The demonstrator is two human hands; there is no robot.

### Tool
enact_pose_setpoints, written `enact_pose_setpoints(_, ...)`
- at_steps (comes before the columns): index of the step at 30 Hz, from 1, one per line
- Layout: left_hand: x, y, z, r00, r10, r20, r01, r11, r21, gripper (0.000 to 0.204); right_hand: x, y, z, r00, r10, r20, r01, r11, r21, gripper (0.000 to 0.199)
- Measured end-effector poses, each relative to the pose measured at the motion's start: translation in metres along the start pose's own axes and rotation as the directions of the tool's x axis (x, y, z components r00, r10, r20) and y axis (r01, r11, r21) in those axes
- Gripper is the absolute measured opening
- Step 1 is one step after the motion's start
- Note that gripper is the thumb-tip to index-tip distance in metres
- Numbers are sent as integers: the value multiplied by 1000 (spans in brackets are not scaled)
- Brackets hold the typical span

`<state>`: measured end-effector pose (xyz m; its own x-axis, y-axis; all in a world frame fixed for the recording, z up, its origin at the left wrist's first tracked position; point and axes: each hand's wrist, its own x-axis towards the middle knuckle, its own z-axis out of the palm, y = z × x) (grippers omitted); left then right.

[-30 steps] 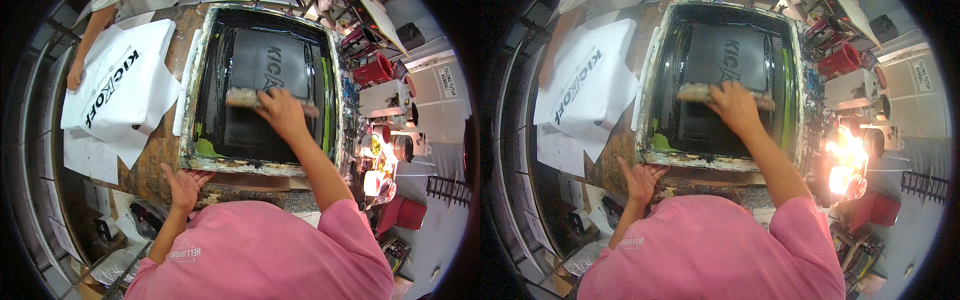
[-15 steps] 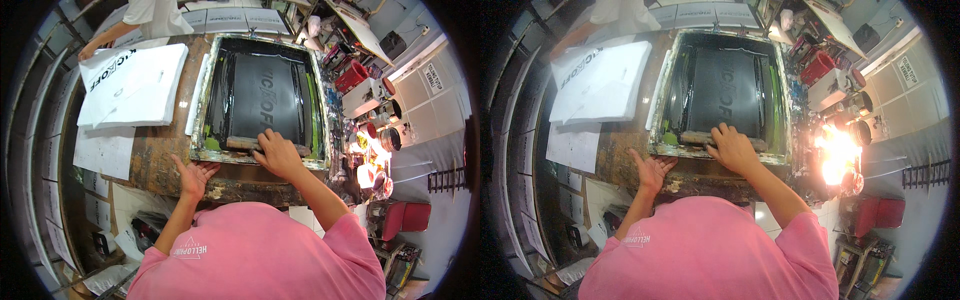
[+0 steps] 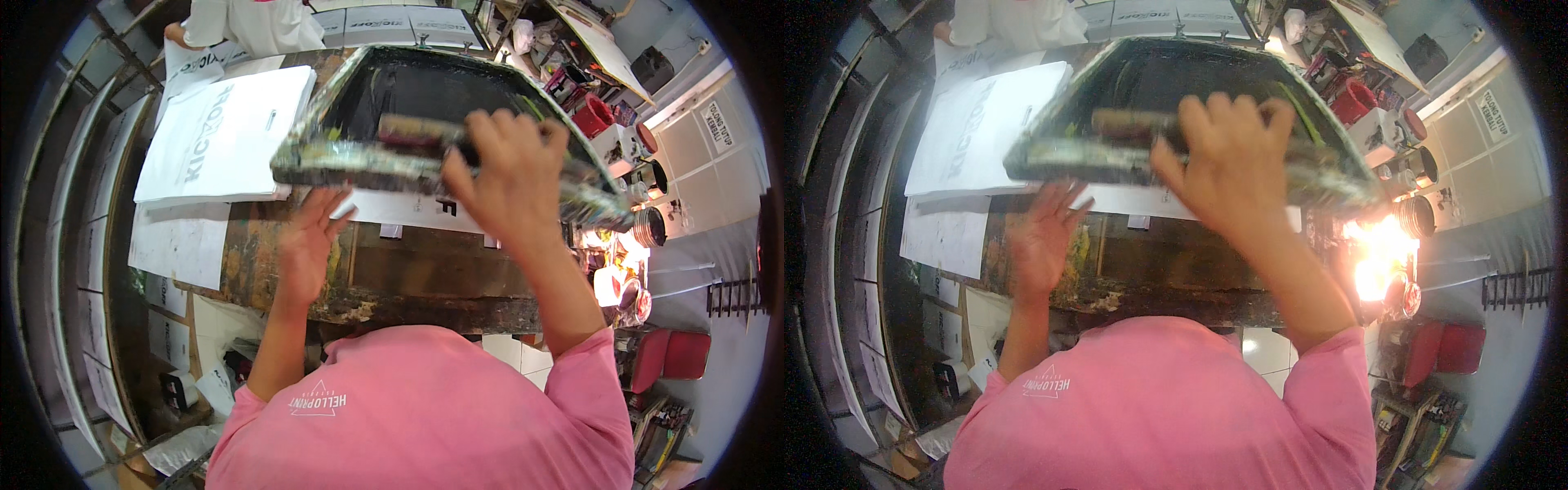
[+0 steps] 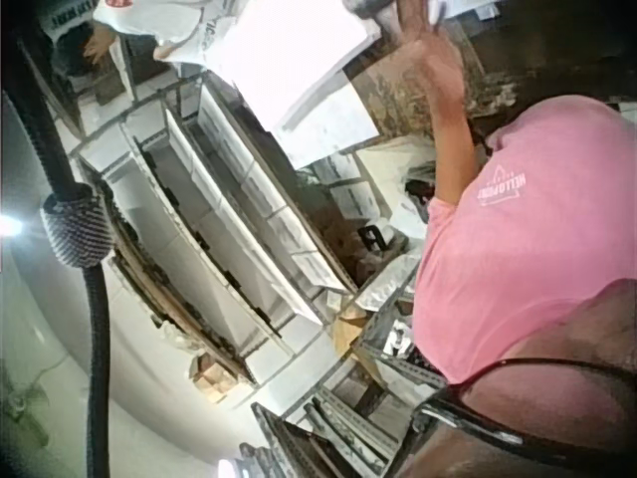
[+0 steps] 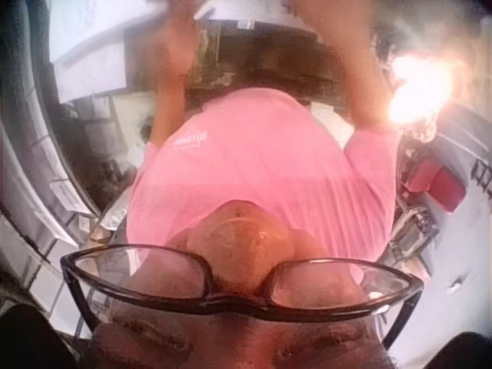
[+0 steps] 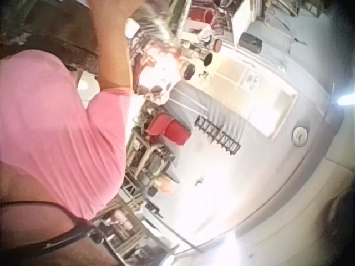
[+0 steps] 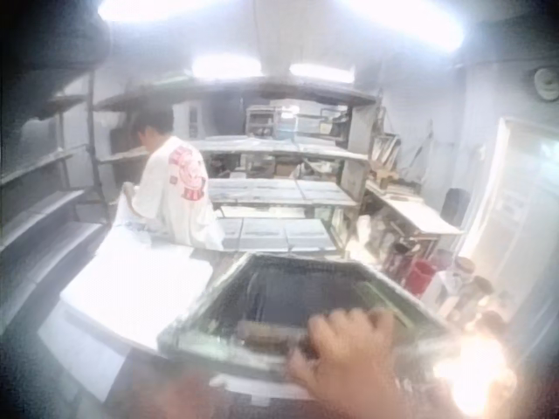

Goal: The person performs manual screen printing on white plastic bags by placing each bag on the printing surface, lowering the screen, and using a squeegee to apply black ink before lifting the screen and moving the bag aside.

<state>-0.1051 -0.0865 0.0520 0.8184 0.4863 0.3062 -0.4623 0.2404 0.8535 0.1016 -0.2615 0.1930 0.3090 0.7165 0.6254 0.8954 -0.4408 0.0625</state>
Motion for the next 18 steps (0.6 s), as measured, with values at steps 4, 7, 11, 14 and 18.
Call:
enact_pose_setpoints(4, 11, -42, 3, 996, -81, -29, 12, -214, 977, 90, 45, 21, -8, 993, -22, -117, 21, 1000, -14, 31)
enact_pose_setpoints(7, -9, -82, -7, 961, -215, -174, 70, -421, 904, 96, 72, 28, -20, 996, -24, -89, 24, 1000, 0, 37)
enact_pose_setpoints(11, -3, -86, -1, 970, -218, -111, 16, -396, 918, 108, 96, 31, -27, 991, 13, -134, -9, 1000, 24, 38)
enact_pose_setpoints(14, 10, -78, 9, 976, -181, -120, 55, -329, 943, 105, 117, 26, -34, 987, 155, -41, -144, 969, 202, 41)
enact_pose_setpoints(18, 60, -60, 24, 994, 101, 41, -46, 49, 998, 77, 130, 21, -48, 975, 220, -9, -219, 973, 79, 44)
